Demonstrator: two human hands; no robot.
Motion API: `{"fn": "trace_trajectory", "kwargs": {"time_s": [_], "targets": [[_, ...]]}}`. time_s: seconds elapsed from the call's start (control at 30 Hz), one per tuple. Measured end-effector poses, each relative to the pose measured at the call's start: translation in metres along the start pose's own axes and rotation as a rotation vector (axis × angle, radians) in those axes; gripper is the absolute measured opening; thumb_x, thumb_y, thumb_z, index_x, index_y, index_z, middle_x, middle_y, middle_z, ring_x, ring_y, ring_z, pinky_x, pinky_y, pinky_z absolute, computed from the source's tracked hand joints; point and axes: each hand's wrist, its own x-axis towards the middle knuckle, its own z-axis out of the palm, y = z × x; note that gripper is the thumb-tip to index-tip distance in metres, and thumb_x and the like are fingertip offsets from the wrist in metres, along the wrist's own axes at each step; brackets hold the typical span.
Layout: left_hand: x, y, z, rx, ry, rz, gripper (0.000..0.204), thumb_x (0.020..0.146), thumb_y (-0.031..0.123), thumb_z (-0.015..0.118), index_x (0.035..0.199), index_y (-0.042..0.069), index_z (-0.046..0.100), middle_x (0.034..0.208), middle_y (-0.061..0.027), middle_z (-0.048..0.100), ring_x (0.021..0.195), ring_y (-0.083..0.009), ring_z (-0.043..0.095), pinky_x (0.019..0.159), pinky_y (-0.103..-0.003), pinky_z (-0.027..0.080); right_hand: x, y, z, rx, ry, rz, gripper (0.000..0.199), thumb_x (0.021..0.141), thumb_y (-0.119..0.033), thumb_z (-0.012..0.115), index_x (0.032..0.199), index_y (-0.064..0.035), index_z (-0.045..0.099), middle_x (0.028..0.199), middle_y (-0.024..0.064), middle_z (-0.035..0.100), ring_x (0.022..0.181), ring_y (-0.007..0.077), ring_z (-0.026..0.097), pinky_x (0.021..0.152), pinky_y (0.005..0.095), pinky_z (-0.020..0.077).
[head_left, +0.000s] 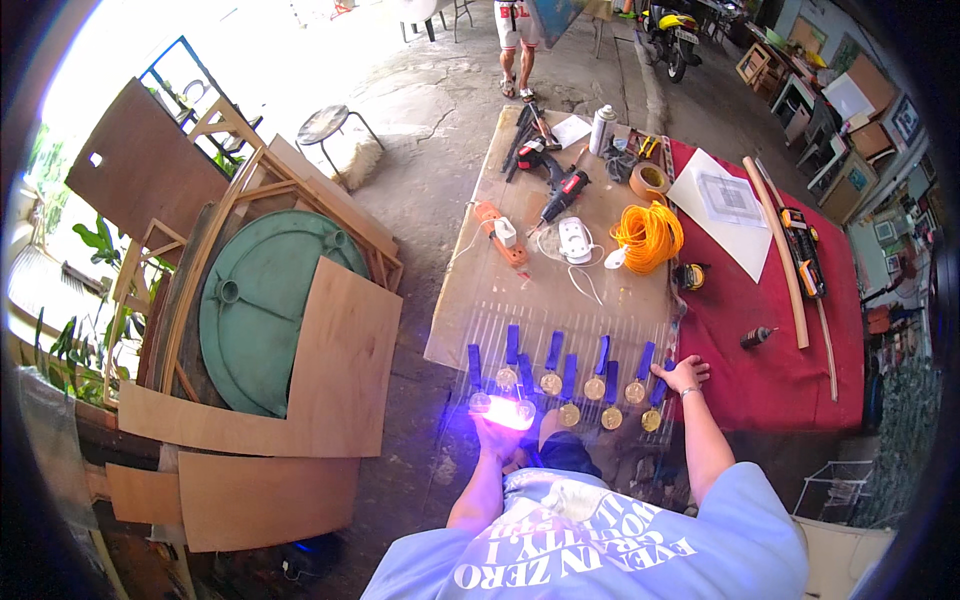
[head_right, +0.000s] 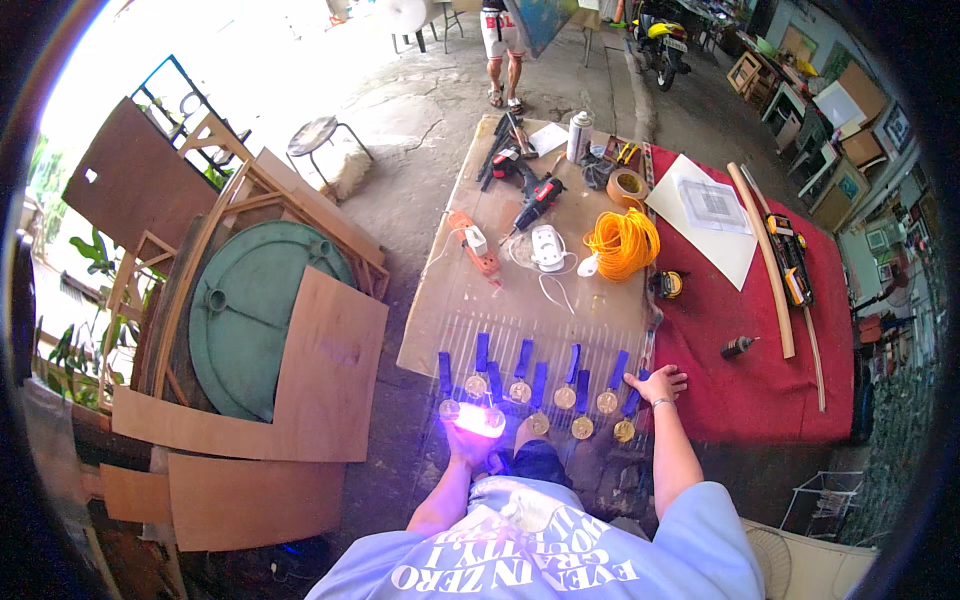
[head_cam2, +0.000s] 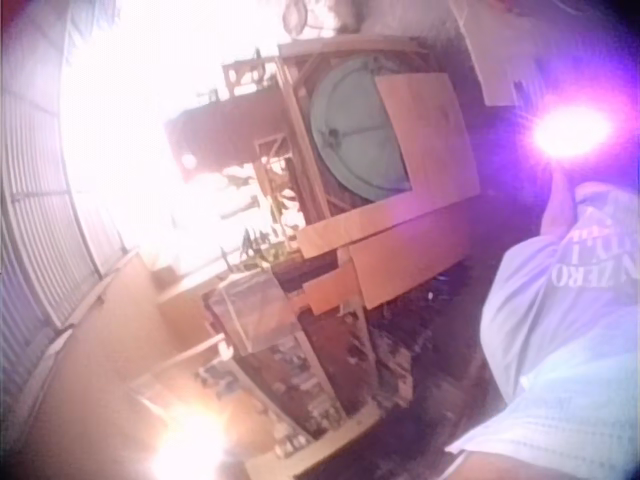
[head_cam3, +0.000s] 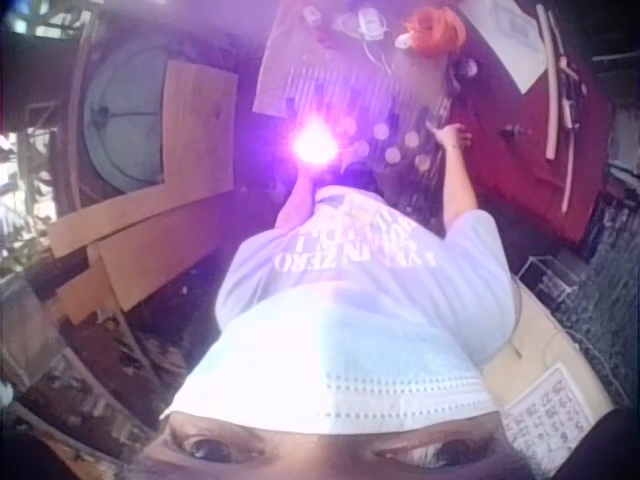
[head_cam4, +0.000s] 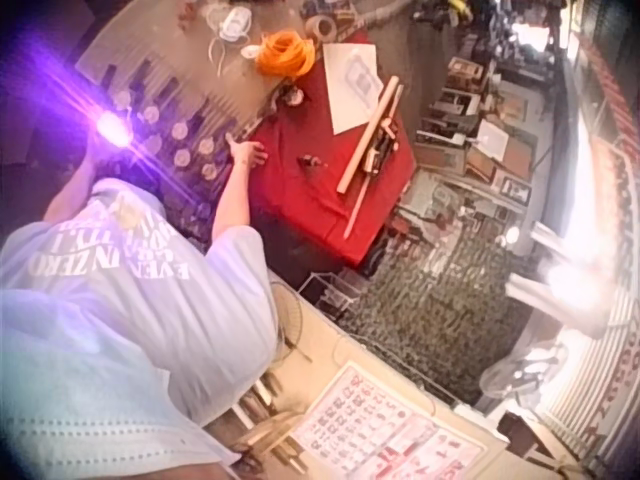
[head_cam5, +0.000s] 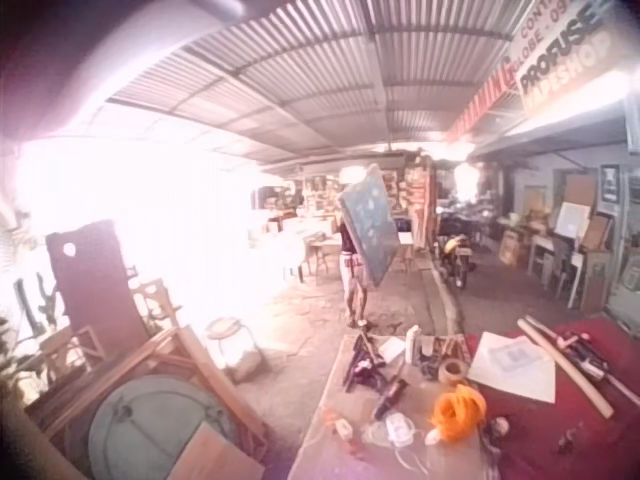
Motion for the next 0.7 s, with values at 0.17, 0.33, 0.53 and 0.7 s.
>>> {"fn": "trace_trajectory", "kwargs": {"time_s": [0.17, 0.33, 0.53, 0.7], "targets": [[-0.0017, 0.0006, -0.0007, 0.006, 0.004, -0.010, 0.067, 0.092, 0.067, 0.048, 0.128, 0.012, 0.053, 0.127, -0.0124, 0.057, 0.120, -0.0347, 0.053, 0.104, -0.059, 0.040, -0.0012, -0.0004, -0.0003, -0.021, 0.022, 0.004, 0.151, 0.056, -0.078, 0.079, 0.154, 0.0053, 0.000, 0.157, 0.0385, 0.002, 0.146, 0.0562, 0.007, 0.117, 0.0620, 0.0184], [-0.0027, -0.0005, 0.0006, 0.009, 0.005, -0.011, 0.067, 0.092, 0.067, 0.047, 0.128, 0.012, 0.053, 0.127, -0.0124, 0.056, 0.120, -0.0346, 0.053, 0.104, -0.059, 0.040, 0.0010, -0.0007, 0.0007, -0.024, 0.021, 0.006, 0.151, 0.055, -0.079, 0.078, 0.154, 0.0041, 0.000, 0.157, 0.0382, 0.003, 0.146, 0.0557, 0.008, 0.117, 0.0634, 0.0173], [-0.0024, -0.0021, -0.0004, 0.001, 0.005, -0.015, 0.067, 0.092, 0.067, 0.047, 0.129, 0.012, 0.053, 0.127, -0.0125, 0.056, 0.120, -0.0345, 0.053, 0.105, -0.059, 0.040, 0.0008, 0.0013, 0.0027, -0.017, 0.018, 0.004, 0.151, 0.055, -0.079, 0.078, 0.154, 0.0044, 0.000, 0.157, 0.0388, 0.002, 0.146, 0.0558, 0.007, 0.116, 0.0630, 0.0187], [-0.0028, -0.0032, -0.0018, -0.003, -0.002, -0.004, 0.067, 0.092, 0.067, 0.046, 0.129, 0.012, 0.053, 0.128, -0.0126, 0.056, 0.120, -0.0344, 0.053, 0.105, -0.059, 0.040, 0.0020, -0.0008, 0.0021, -0.022, 0.016, 0.004, 0.151, 0.056, -0.078, 0.079, 0.154, 0.0041, -0.001, 0.157, 0.0389, 0.001, 0.146, 0.0559, 0.007, 0.116, 0.0625, 0.0197]]}}
